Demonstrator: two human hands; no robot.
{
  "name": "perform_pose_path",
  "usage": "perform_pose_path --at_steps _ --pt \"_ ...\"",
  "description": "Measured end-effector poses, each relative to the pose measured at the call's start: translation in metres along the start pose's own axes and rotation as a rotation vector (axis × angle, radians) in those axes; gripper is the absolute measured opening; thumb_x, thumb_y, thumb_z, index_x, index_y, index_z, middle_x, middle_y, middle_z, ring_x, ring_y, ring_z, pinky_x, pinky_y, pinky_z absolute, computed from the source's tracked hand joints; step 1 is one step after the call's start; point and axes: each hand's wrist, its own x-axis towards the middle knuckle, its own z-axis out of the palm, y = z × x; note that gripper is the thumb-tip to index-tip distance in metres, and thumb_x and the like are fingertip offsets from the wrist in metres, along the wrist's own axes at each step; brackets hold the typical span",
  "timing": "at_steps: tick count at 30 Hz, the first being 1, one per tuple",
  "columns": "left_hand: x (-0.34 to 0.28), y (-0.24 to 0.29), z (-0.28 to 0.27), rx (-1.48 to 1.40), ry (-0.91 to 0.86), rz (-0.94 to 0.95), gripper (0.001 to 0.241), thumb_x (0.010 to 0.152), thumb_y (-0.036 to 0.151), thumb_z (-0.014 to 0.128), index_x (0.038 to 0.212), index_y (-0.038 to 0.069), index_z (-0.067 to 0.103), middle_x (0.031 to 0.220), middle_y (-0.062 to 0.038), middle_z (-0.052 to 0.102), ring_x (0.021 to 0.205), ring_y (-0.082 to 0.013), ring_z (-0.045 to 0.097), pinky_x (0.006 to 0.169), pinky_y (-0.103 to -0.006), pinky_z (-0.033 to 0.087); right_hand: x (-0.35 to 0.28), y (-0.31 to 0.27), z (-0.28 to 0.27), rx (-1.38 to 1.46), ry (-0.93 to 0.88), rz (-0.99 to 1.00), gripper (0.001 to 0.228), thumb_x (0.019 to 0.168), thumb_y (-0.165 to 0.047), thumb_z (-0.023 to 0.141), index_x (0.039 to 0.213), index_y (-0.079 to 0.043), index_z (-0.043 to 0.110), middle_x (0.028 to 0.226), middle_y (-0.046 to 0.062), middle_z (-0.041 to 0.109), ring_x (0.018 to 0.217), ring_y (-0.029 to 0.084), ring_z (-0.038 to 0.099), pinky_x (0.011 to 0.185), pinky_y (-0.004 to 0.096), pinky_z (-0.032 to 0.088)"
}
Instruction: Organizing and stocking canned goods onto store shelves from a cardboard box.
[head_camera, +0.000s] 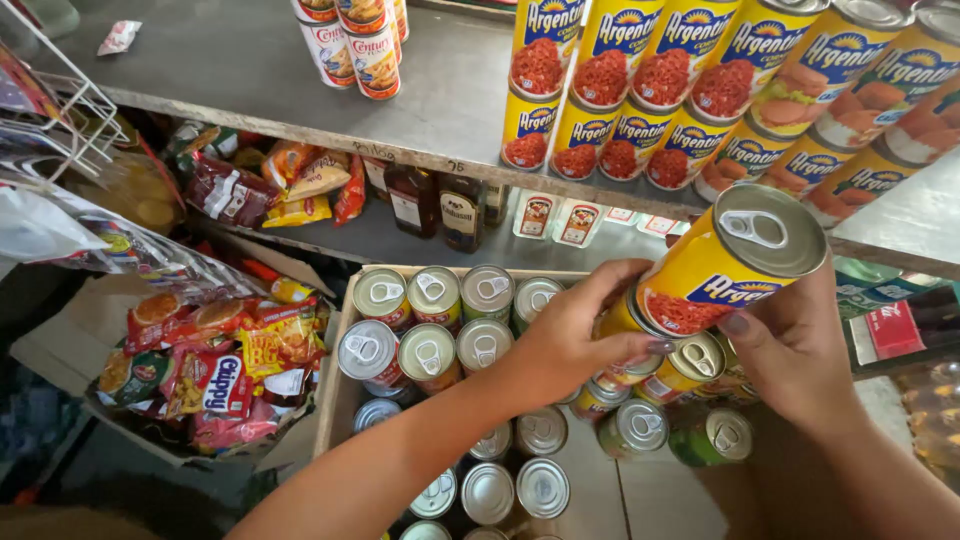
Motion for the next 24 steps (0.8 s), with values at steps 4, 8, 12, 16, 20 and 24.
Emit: perform_pose_path --at_steps 4,8,12,16,20,24 --pt "-0.002 -0.002 0.004 0.050 0.012 -0.004 0.068 0.094 0.018 0.073 0.151 -0.001 0.043 0.145 -0.020 0.060 0.138 -0.0264 0.059 0.117 -0.0374 0.046 -0.005 0.008 -0.001 0.058 -0.013 0.092 0.083 0.095 -0.013 0.069 0.163 -0.008 0.021 0.159 0.012 0.044 0.148 0.027 0.047 0.122 0.046 0.042" --pt "0.001 0.000 0.005 0.071 0.020 -0.006 0.067 0.092 0.017 0.072 0.150 -0.001 0.044 0.144 -0.020 0.062 0.136 -0.0272 0.061 0.115 -0.0369 0.048 -0.002 0.001 0.005 0.090 -0.053 0.114 0.086 0.095 -0.010 0.067 0.163 -0.009 0.016 0.162 0.013 0.038 0.150 0.028 0.043 0.120 0.047 0.042" --pt "0.003 0.004 0.005 0.106 0.042 -0.005 0.066 0.091 0.018 0.073 0.148 -0.001 0.046 0.140 -0.021 0.065 0.134 -0.0277 0.063 0.113 -0.0367 0.049 0.001 0.005 0.008 0.064 -0.078 0.031 0.084 0.098 -0.013 0.063 0.165 -0.009 0.012 0.166 0.013 0.033 0.154 0.028 0.040 0.125 0.047 0.036" --pt "0.003 0.001 0.005 0.122 0.040 -0.036 0.068 0.090 0.020 0.073 0.149 -0.001 0.045 0.140 -0.021 0.064 0.133 -0.0282 0.063 0.112 -0.0371 0.049 0.000 0.002 0.010 0.055 -0.107 0.040 0.081 0.099 -0.017 0.062 0.164 -0.008 0.015 0.161 0.015 0.040 0.151 0.029 0.043 0.124 0.047 0.038" --pt "0.006 0.004 0.005 0.116 0.027 -0.034 0.069 0.090 0.022 0.072 0.150 0.000 0.045 0.140 -0.021 0.065 0.133 -0.0284 0.064 0.113 -0.0371 0.049 -0.004 0.017 0.002 0.062 -0.078 0.082 0.075 0.100 -0.015 0.062 0.161 -0.007 0.019 0.159 0.015 0.042 0.148 0.028 0.046 0.123 0.047 0.039" --pt "0.007 0.003 0.006 0.169 0.028 0.003 0.071 0.091 0.023 0.073 0.151 0.000 0.043 0.143 -0.021 0.063 0.135 -0.0286 0.061 0.114 -0.0378 0.047 0.002 0.003 0.004 0.137 -0.133 0.181 0.080 0.095 -0.008 0.064 0.159 -0.008 0.016 0.157 0.015 0.043 0.142 0.027 0.049 0.116 0.046 0.043"
